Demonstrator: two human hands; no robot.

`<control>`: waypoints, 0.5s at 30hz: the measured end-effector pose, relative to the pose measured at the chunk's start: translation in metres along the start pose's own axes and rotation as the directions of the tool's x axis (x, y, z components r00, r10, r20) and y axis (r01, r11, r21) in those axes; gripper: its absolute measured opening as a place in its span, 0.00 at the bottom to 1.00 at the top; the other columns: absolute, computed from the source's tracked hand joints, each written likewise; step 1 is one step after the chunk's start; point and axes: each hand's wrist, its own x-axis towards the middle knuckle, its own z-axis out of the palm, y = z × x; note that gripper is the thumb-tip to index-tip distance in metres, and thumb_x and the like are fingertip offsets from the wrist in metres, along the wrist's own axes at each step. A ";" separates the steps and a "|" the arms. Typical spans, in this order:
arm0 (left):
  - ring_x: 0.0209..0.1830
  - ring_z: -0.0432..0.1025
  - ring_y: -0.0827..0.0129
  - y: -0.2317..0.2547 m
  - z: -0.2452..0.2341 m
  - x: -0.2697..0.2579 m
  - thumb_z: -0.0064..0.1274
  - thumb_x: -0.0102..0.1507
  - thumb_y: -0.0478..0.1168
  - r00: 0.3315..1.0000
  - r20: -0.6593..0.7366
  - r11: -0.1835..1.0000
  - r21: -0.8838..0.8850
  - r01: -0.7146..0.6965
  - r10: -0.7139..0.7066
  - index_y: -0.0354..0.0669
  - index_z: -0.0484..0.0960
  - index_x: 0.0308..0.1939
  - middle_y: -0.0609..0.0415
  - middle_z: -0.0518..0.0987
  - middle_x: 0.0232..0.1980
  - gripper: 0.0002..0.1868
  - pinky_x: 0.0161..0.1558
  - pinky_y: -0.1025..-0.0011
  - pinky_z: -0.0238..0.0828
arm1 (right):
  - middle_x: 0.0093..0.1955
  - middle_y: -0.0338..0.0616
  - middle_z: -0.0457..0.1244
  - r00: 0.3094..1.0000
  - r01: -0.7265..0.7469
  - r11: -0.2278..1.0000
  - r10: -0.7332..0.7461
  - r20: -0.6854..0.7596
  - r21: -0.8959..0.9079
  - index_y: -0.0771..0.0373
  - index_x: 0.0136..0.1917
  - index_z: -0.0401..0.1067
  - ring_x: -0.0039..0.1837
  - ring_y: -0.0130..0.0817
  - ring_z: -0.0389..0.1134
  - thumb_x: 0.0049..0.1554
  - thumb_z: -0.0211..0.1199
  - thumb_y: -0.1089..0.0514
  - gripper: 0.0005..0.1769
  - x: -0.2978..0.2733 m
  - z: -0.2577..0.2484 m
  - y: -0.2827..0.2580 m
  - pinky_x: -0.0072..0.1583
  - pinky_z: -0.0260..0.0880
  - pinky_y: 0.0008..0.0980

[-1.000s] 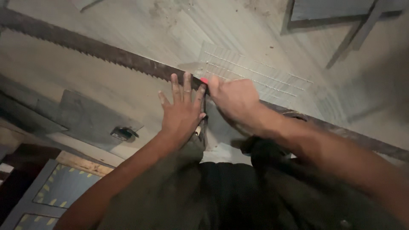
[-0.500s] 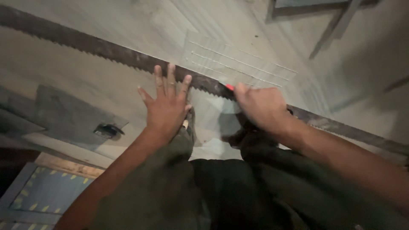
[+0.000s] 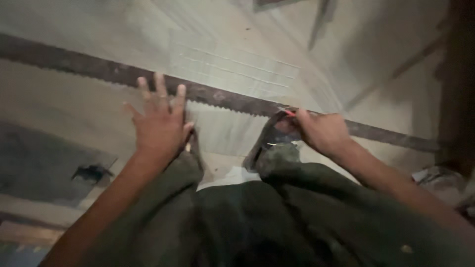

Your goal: The person measures a piece of flooring with a tape measure, marks a line with a pencil using a large saw blade as a straightedge, and then scores the surface multiple times with a utility knife.

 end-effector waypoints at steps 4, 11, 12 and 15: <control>0.79 0.48 0.30 0.008 -0.013 -0.005 0.59 0.64 0.58 0.974 -0.175 0.989 0.044 -0.140 0.146 0.39 0.71 0.72 0.30 0.56 0.79 0.38 0.65 0.23 0.52 | 0.43 0.49 0.69 0.970 0.125 0.912 -0.029 -0.242 0.392 0.62 0.60 0.65 0.45 0.53 0.71 0.65 0.53 0.53 0.15 -0.012 -0.012 -0.024 0.45 0.69 0.51; 0.55 0.74 0.38 0.069 -0.031 0.022 0.47 0.72 0.43 0.864 -0.327 0.436 -0.761 -0.481 0.383 0.30 0.72 0.62 0.33 0.78 0.56 0.20 0.55 0.52 0.72 | 0.66 0.57 0.59 0.830 0.539 0.746 -0.392 -0.397 0.390 0.67 0.75 0.57 0.65 0.58 0.63 0.57 0.64 0.57 0.36 0.006 -0.033 -0.081 0.65 0.64 0.50; 0.50 0.76 0.39 0.074 -0.032 0.026 0.44 0.73 0.41 0.871 -0.327 0.440 -0.764 -0.472 0.367 0.32 0.75 0.58 0.35 0.79 0.51 0.16 0.51 0.53 0.73 | 0.67 0.58 0.60 0.792 0.557 0.792 -0.415 -0.447 0.251 0.65 0.73 0.60 0.65 0.59 0.62 0.54 0.67 0.55 0.36 0.000 -0.026 -0.075 0.64 0.63 0.52; 0.41 0.75 0.37 0.076 -0.034 0.031 0.43 0.73 0.42 0.915 -0.137 0.668 -0.644 -0.373 0.380 0.36 0.76 0.53 0.37 0.81 0.41 0.13 0.42 0.47 0.71 | 0.72 0.52 0.59 0.854 0.322 0.896 -0.136 -0.502 0.306 0.58 0.73 0.63 0.72 0.55 0.61 0.54 0.70 0.55 0.35 -0.019 0.006 -0.034 0.70 0.62 0.49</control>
